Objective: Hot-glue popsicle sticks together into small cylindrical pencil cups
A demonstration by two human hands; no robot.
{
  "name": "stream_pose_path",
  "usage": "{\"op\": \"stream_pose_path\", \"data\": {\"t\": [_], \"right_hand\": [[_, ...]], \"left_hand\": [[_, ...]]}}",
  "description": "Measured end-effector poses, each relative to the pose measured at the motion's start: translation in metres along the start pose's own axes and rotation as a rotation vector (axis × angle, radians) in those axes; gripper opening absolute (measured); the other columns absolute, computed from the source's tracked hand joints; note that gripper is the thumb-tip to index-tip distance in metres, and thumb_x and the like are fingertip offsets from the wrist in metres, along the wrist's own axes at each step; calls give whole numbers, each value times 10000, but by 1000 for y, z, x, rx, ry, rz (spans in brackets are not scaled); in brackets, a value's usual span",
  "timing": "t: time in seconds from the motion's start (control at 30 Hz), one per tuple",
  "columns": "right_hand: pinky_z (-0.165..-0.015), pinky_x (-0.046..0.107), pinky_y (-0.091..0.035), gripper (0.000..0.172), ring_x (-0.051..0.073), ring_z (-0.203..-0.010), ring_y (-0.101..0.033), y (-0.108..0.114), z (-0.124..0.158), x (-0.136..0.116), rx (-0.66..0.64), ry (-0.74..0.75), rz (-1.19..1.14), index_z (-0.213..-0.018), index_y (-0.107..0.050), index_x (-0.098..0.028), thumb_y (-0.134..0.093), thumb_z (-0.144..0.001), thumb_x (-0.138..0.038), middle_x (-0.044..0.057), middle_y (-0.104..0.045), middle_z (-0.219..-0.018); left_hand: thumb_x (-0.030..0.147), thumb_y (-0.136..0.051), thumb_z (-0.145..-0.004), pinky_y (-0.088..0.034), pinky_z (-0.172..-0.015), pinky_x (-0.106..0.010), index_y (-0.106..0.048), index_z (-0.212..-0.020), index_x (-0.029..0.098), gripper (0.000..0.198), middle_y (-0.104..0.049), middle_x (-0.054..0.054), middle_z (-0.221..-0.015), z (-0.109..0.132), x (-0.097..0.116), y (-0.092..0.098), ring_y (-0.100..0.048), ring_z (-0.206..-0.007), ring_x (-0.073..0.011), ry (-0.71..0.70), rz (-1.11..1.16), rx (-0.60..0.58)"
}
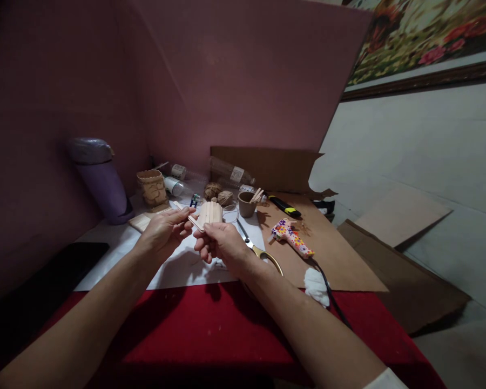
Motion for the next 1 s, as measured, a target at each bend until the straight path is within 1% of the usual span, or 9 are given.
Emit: {"op": "stream_pose_path", "data": {"t": [0.13, 0.27, 0.47, 0.67, 0.73, 0.83, 0.93, 1.0], "right_hand": [[-398, 187, -382, 288, 65, -415, -514, -1, -1, 0, 1, 11, -4, -797, -644, -115, -666, -841, -399, 5, -637, -621], [-394, 190, -368, 292, 66, -429, -511, -1, 0, -1, 18, 20, -28, -793, -645, -113, -694, -823, -399, -2, -622, -618], [-396, 196, -349, 242, 58, -401, -470, -2, 2, -3, 51, -17, -61, -792, -662, -109, -655, -847, -345, -15, -601, -586], [-392, 192, -272, 221, 36, -409, -340, -3, 3, -4, 37, -34, -126, -798, -667, -120, -705, -801, -337, -41, -568, -569], [-393, 191, -252, 227, 36, -418, -324, -3, 3, -4, 37, -45, -135, -808, -666, -118, -718, -792, -339, -45, -559, -574], [-393, 188, -231, 227, 31, -418, -298, -3, 4, -4, 35, -55, -144, -828, -666, -112, -715, -796, -331, -47, -552, -584], [-392, 185, -227, 227, 29, -418, -282, -3, 4, -4, 40, -52, -146, -831, -663, -108, -707, -802, -328, -47, -547, -588], [-389, 183, -227, 223, 28, -417, -278, -4, 4, -5, 41, -51, -146, -826, -661, -109, -708, -798, -326, -47, -542, -586]], "left_hand": [[32, -603, -820, -370, -405, -166, -677, -689, 34, 150, -624, -69, -593, 2, 0, -2, -488, -426, -61, -19, 4, -21], [22, -591, -829, -373, -407, -169, -679, -716, 26, 143, -626, -69, -587, 1, 0, -2, -500, -427, -66, -20, -3, -16], [16, -625, -798, -368, -401, -170, -679, -709, 35, 106, -633, -71, -591, 0, 0, -2, -502, -426, -67, -19, -7, -5], [45, -710, -736, -371, -407, -180, -677, -688, 43, 58, -643, -72, -610, 0, -2, -2, -504, -431, -67, -50, -6, -24], [48, -723, -723, -374, -410, -182, -672, -681, 49, 66, -641, -66, -605, 0, -2, -2, -503, -429, -67, -57, -6, -22], [44, -699, -743, -378, -412, -185, -669, -681, 49, 69, -637, -64, -592, 0, -2, -2, -503, -421, -69, -54, -16, -18], [35, -668, -767, -373, -410, -183, -668, -685, 44, 83, -625, -61, -572, 0, -2, -2, -507, -415, -71, -54, -24, -12], [43, -679, -763, -372, -410, -183, -668, -681, 44, 83, -623, -59, -570, -1, -2, -3, -511, -418, -71, -61, -26, -23]]}}
Point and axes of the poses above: each hand's wrist, its own z-axis away from the middle knuckle, its own y-axis out of the back of the hand, x = y × z, the point moved 3 cm from there along -z, towards the middle knuckle
